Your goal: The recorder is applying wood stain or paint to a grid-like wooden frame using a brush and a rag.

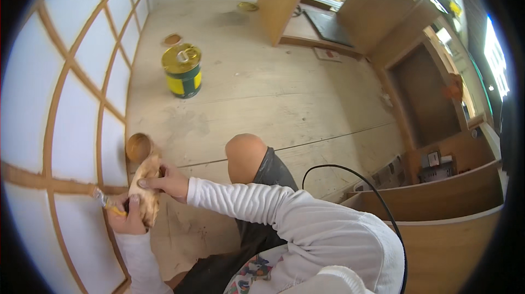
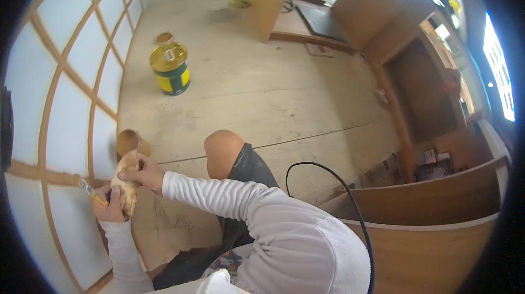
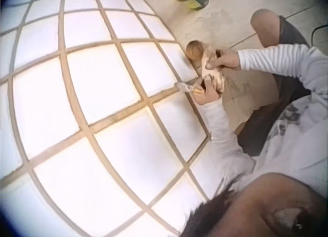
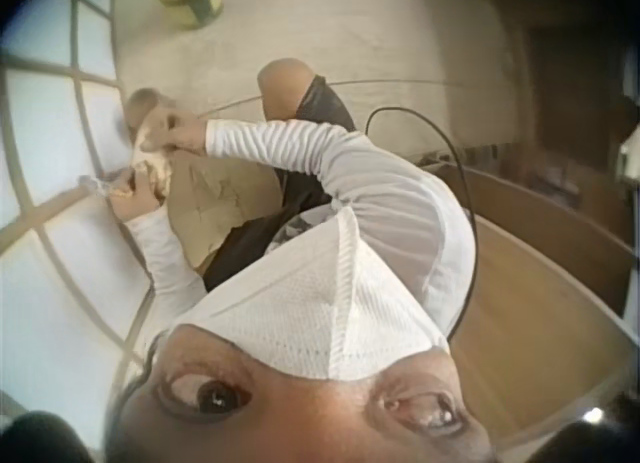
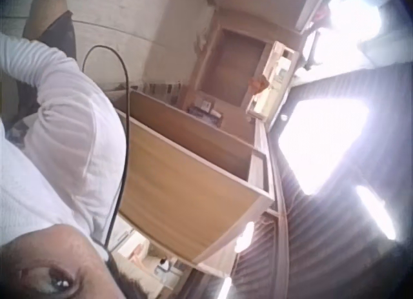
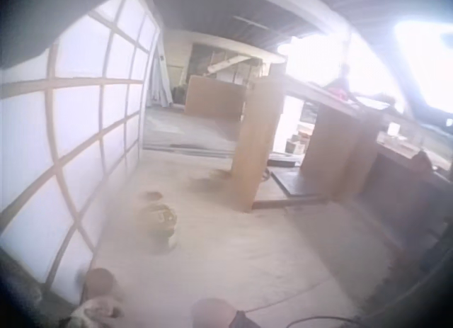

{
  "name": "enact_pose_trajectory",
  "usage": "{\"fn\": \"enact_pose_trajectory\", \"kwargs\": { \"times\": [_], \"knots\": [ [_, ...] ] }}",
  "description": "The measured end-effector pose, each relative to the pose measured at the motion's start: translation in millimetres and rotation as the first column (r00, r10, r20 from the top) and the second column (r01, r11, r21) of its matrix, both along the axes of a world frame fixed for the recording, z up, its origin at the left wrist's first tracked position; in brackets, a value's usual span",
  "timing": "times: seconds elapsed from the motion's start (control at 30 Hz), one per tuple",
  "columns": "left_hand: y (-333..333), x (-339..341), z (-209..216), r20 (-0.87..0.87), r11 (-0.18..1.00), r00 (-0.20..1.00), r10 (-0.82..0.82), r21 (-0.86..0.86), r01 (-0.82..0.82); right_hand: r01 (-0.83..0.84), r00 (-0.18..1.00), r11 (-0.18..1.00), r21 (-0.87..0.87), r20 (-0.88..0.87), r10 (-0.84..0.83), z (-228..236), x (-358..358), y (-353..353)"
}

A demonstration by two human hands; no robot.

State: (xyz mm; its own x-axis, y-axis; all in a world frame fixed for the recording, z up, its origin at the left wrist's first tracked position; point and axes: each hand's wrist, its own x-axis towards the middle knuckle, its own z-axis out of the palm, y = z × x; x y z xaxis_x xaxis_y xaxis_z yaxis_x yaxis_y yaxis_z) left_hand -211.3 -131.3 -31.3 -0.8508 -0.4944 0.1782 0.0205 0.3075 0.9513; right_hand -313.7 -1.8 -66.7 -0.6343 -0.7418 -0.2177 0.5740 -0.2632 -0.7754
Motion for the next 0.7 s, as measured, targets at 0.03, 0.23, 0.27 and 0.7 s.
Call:
{"fn": "enact_pose_trajectory", "kwargs": {
  "times": [0.03,0.23,0.27,0.7],
  "knots": [
    [5.5,2.0,5.7,-0.051,0.984,0.999,0.017,-0.175,-0.026,0.050,0.999,0.999,0.001,0.017,-0.050,-9.2,11.5,-6.3],
    [15.8,25.4,24.9,0.078,0.980,0.977,0.197,-0.051,-0.193,0.316,0.079,0.937,-0.151,-0.980,-0.185,34.0,22.3,17.3],
    [6.3,36.9,21.8,0.089,0.976,0.973,0.212,0.041,-0.216,0.306,0.078,0.939,-0.158,-0.979,-0.190,40.1,27.0,14.2],
    [1.7,79.2,38.4,-0.015,0.993,0.993,0.114,-0.028,-0.114,-0.099,0.780,0.987,0.126,-0.607,0.156,32.5,69.8,-14.6]
  ]
}}
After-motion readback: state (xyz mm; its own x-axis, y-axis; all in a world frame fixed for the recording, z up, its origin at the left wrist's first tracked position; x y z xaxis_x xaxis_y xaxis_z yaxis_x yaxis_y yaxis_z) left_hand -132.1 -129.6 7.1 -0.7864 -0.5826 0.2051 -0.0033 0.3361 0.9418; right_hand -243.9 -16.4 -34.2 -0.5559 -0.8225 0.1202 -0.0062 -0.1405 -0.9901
